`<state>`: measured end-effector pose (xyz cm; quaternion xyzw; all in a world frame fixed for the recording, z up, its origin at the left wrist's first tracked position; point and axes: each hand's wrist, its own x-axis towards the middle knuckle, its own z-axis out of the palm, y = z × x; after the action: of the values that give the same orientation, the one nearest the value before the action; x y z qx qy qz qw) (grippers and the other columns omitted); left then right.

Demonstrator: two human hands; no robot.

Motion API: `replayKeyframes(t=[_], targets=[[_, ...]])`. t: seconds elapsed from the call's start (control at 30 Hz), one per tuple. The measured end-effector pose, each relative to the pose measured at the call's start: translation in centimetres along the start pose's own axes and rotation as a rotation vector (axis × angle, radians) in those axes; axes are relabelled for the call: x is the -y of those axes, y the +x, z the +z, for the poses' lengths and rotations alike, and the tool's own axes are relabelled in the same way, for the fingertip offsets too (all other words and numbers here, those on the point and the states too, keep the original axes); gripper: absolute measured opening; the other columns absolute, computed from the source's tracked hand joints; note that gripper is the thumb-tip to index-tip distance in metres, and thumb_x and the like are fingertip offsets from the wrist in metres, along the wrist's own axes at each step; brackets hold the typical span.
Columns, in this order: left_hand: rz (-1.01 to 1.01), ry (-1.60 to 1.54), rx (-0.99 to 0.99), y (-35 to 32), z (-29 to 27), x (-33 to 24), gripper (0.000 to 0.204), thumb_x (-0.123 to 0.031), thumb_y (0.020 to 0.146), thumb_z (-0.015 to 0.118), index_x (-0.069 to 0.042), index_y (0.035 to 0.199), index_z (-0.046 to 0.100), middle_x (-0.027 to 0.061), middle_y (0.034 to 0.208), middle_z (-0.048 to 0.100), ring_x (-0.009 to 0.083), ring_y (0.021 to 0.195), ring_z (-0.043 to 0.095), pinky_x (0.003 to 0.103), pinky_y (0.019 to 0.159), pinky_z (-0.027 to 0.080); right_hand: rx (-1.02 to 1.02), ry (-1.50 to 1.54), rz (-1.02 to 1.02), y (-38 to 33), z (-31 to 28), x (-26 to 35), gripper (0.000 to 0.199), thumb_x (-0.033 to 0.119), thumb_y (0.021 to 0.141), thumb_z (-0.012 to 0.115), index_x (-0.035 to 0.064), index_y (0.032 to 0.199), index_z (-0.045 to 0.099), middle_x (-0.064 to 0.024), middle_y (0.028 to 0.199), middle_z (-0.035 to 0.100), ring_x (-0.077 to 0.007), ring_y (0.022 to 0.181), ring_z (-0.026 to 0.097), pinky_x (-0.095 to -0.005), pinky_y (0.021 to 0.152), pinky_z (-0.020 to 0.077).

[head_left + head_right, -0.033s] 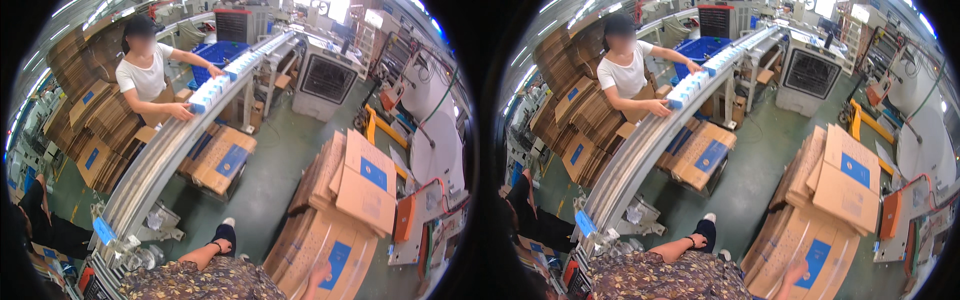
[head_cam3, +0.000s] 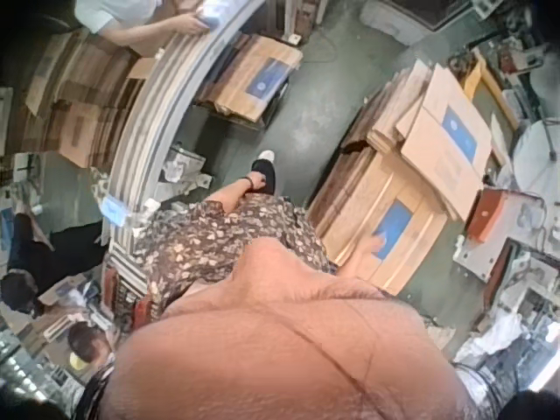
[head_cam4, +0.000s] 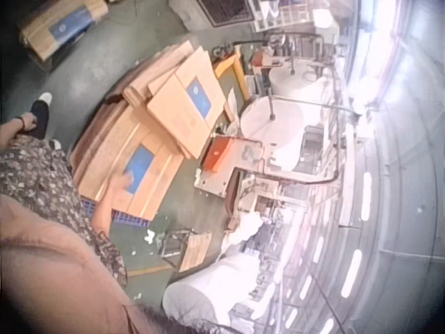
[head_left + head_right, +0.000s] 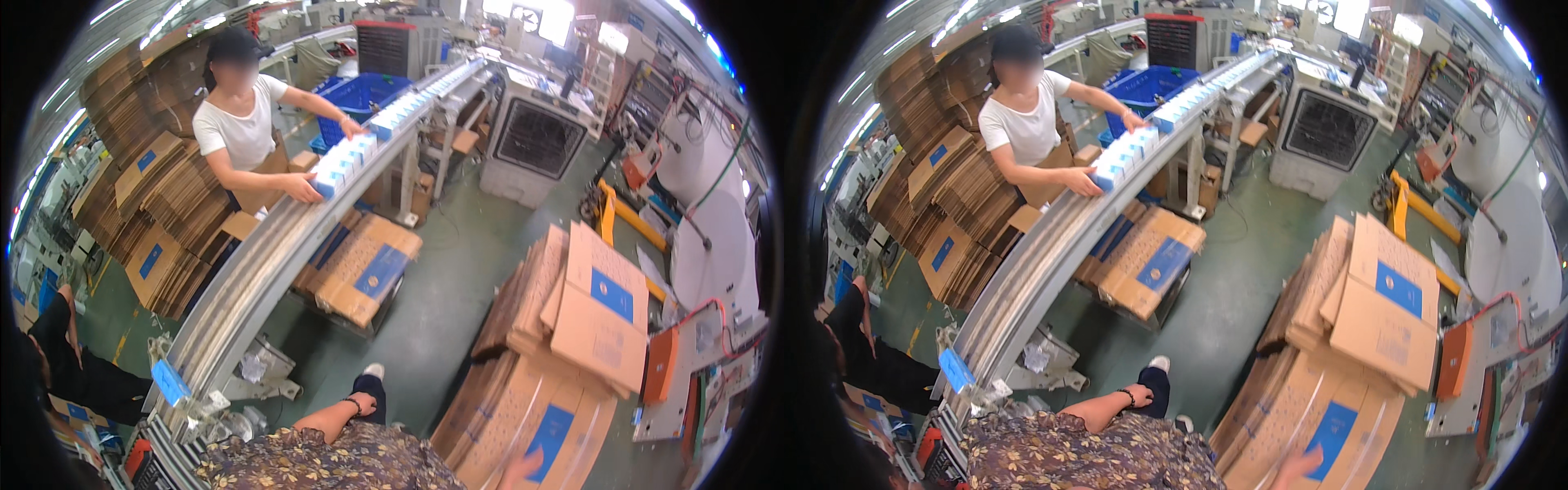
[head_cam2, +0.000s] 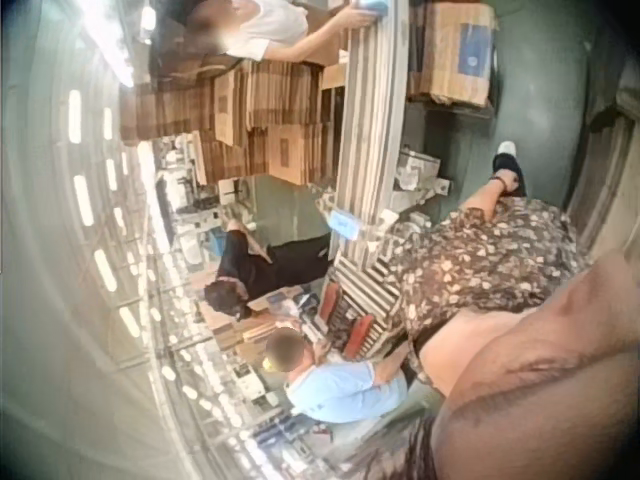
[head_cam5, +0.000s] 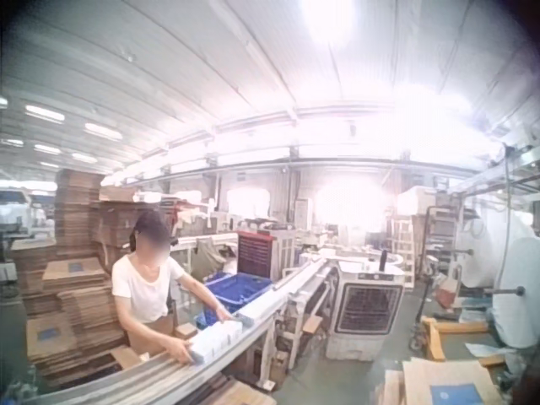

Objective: The person picks up boxes from a conveyor belt and places them into larger cardboard shipping containers, then moves the containers to a taping machine and stacks them onto a pallet.

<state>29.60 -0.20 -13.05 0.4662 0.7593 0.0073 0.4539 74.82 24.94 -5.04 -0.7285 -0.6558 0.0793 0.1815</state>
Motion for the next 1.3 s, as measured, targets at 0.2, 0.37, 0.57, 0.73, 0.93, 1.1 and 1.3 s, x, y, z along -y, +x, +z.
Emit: replayKeyframes(t=[0.2, 0.37, 0.57, 0.73, 0.93, 1.1, 1.3], targets=[[-0.304, -0.367, -0.264, 4.6, -10.5, 9.8, 0.034, -0.033, 0.084, 0.055, -0.016, 0.11, 0.071, 0.012, 0.117, 0.066, 0.0324, 0.11, 0.061, 0.043, 0.096, 0.048, -0.206, 0.037, -0.094, -4.6, -0.6, 10.2, 0.047, 0.015, 0.086, 0.059, -0.0021, 0.128, 0.049, -0.0218, 0.125, 0.052, -0.0365, 0.117, 0.044, -0.0472, 0.1, 0.0348], [-0.467, -0.27, -0.165, 4.3, -12.2, 16.8, 0.035, -0.03, 0.086, 0.053, -0.012, 0.11, 0.07, 0.0139, 0.119, 0.065, 0.0332, 0.109, 0.062, 0.044, 0.096, 0.048, -0.033, 0.136, -0.232, -6.5, 0.7, 16.6, 0.041, 0.019, 0.088, 0.058, -0.0011, 0.123, 0.051, -0.0204, 0.116, 0.055, -0.0346, 0.107, 0.049, -0.0462, 0.093, 0.0384], [-0.475, -0.318, -0.408, 2.6, -8.0, 16.1, 0.028, -0.028, 0.081, 0.054, -0.011, 0.09, 0.074, 0.013, 0.095, 0.072, 0.0323, 0.094, 0.067, 0.043, 0.087, 0.051, 0.08, 0.284, -0.338, -8.2, 2.1, 17.7, 0.035, 0.023, 0.091, 0.056, 0.0001, 0.117, 0.055, -0.0187, 0.105, 0.06, -0.0323, 0.095, 0.054, -0.0449, 0.085, 0.0426], [-0.416, -0.308, -0.149, -2.2, 2.1, 11.1, 0.038, -0.033, 0.086, 0.053, -0.008, 0.109, 0.07, 0.0166, 0.117, 0.066, 0.0343, 0.11, 0.062, 0.044, 0.096, 0.047, 0.233, 0.479, -0.398, -12.0, 2.1, 13.6, 0.032, 0.027, 0.094, 0.054, 0.0011, 0.113, 0.057, -0.0173, 0.096, 0.063, -0.0304, 0.086, 0.059, -0.0439, 0.077, 0.0462], [-0.099, 0.269, 0.17, -7.6, 17.6, -0.6, 0.036, -0.035, 0.092, 0.052, -0.023, 0.123, 0.066, 0.0149, 0.113, 0.068, 0.0351, 0.11, 0.061, 0.047, 0.098, 0.045, 0.504, 0.626, -0.122, -19.5, -0.7, -3.5, 0.033, 0.032, 0.097, 0.052, 0.0023, 0.107, 0.061, -0.0156, 0.085, 0.068, -0.0281, 0.074, 0.064, -0.0426, 0.069, 0.0504], [0.424, 0.152, 0.429, -10.1, 24.7, -0.7, 0.032, -0.033, 0.088, 0.06, -0.01, 0.109, 0.065, 0.015, 0.087, 0.065, 0.0265, 0.08, 0.064, 0.041, 0.072, 0.05, 1.222, 0.0, -0.036, -26.9, 0.8, -19.9, 0.045, 0.047, 0.093, 0.054, 0.0043, 0.095, 0.07, -0.0189, 0.09, 0.07, -0.0345, 0.083, 0.066, -0.0459, 0.076, 0.051], [0.378, -0.33, 0.186, -14.5, 28.3, 4.2, 0.039, -0.028, 0.091, 0.061, -0.007, 0.123, 0.059, 0.0124, 0.105, 0.068, 0.0248, 0.093, 0.065, 0.038, 0.083, 0.05, 0.985, -0.087, 0.442, -35.6, -5.3, -26.3, 0.034, 0.025, 0.086, 0.052, 0.0045, 0.108, 0.07, -0.0187, 0.118, 0.065, -0.0361, 0.11, 0.062, -0.0442, 0.093, 0.0492]])
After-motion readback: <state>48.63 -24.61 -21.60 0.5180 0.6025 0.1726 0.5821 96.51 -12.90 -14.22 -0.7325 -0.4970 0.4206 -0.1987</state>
